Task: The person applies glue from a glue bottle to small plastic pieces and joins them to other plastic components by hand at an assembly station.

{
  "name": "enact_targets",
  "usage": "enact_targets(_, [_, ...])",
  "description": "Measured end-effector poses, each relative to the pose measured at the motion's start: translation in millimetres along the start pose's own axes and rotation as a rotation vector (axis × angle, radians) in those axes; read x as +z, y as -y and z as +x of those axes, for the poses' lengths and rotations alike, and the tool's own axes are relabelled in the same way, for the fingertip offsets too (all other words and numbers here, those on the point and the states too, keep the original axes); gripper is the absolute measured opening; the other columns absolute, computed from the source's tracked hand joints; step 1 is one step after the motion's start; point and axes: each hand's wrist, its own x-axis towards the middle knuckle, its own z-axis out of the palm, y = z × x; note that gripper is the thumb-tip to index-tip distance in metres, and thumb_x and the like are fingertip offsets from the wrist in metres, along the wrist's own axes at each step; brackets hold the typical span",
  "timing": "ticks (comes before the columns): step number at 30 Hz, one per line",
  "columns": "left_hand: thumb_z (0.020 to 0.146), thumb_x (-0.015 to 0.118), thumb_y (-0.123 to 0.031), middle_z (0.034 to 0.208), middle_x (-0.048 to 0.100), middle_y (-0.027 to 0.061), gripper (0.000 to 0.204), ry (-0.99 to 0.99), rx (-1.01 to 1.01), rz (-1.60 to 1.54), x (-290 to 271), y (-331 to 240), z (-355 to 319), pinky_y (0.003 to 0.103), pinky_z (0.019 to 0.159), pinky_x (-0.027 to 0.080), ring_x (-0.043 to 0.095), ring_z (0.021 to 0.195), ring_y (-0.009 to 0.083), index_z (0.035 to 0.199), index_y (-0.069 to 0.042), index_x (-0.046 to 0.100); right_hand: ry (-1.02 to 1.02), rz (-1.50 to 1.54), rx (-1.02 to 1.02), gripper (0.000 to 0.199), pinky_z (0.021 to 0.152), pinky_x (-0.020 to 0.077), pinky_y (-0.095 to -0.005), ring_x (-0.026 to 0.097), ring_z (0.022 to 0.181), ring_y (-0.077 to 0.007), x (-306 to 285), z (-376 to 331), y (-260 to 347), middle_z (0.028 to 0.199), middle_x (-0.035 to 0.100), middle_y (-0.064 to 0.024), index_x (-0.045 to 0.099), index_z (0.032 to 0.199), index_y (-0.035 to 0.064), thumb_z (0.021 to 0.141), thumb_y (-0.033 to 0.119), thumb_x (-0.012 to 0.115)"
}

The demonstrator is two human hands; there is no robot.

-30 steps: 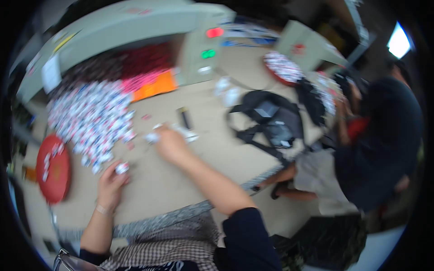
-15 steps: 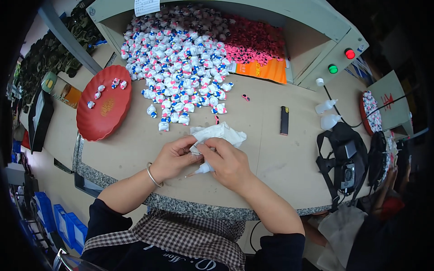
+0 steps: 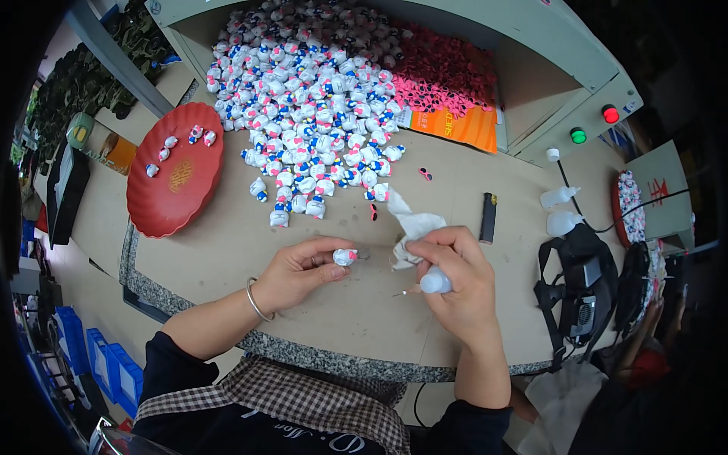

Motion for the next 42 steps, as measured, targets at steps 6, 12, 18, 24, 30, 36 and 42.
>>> enact_targets(6, [0.083,0.054,-0.005,0.099,0.055,0.0022,0.035,0.026,-0.006,-0.051,-7.5,-0.2,-5.6,0.022,0.076,0.044,0.053,0.088,0.0071,0.117,-0.005,0.047,0.455,0.135,0.150,0.025,0.064,0.0448,-0.0278,0.056,0.075,-0.0196,-19.2,-2.8,1.1,0.090,0.055,-0.0085,0.061,0.088,0.0035,0.064,-0.003,0.062])
enact_targets(12, [0.082,0.054,-0.003,0.095,0.057,0.0044,0.036,-0.037,-0.047,-0.077,-5.4,-4.9,-3.7,0.023,0.076,0.046,0.056,0.084,0.0099,0.117,-0.003,0.046,0.243,0.025,0.025,0.032,0.067,0.0460,-0.0335,0.056,0.080,-0.0258,20.2,36.5,-34.9,0.088,0.056,-0.0086,0.059,0.094,0.0064,0.064,-0.003,0.060])
enact_targets(18, [0.078,0.056,0.000,0.096,0.057,0.0081,0.036,-0.100,0.008,-0.192,-9.0,-10.6,-9.5,0.027,0.071,0.050,0.059,0.079,0.0161,0.113,-0.001,0.047,0.272,-0.274,-0.058,0.019,0.065,0.0474,-0.0361,0.055,0.079,-0.0273,62.5,40.0,-64.8,0.089,0.050,-0.0090,0.057,0.088,0.0084,0.071,0.003,0.050])
enact_targets(24, [0.077,0.059,-0.005,0.097,0.056,0.0093,0.037,-0.155,0.012,-0.245,-2.3,-9.1,-3.8,0.026,0.065,0.049,0.057,0.074,0.0161,0.112,-0.002,0.047,0.142,-0.085,0.073,0.019,0.066,0.0465,-0.0357,0.055,0.081,-0.0272,55.7,33.8,-69.6,0.089,0.049,-0.0106,0.056,0.087,0.0053,0.068,0.003,0.057])
enact_targets(30, [0.078,0.057,-0.008,0.110,0.051,0.0108,0.040,-0.217,0.056,-0.235,-2.0,-13.0,-7.5,0.021,0.062,0.047,0.055,0.072,0.0125,0.116,-0.004,0.044,0.039,0.346,0.148,0.017,0.074,0.0435,-0.0319,0.055,0.082,-0.0263,33.6,44.5,-36.7,0.088,0.053,-0.0108,0.054,0.090,0.0033,0.076,0.010,0.060])
enact_targets(36, [0.080,0.054,-0.005,0.113,0.049,0.0097,0.039,-0.044,0.059,-0.307,-14.5,7.0,-12.3,0.023,0.068,0.045,0.052,0.082,0.0139,0.117,-0.003,0.043,0.140,0.687,0.468,0.018,0.072,0.0431,-0.0299,0.055,0.081,-0.0222,60.0,10.2,-5.0,0.089,0.055,-0.0099,0.053,0.092,0.0036,0.079,0.014,0.059])
enact_targets(42, [0.080,0.055,-0.003,0.110,0.051,0.0079,0.039,0.017,0.003,-0.350,-13.7,8.2,-10.5,0.029,0.080,0.041,0.049,0.095,0.0170,0.117,-0.001,0.045,-0.106,0.599,0.356,0.018,0.065,0.0440,-0.0321,0.057,0.074,-0.0223,64.6,2.1,-3.2,0.081,0.056,-0.0135,0.051,0.090,0.0009,0.079,0.014,0.057])
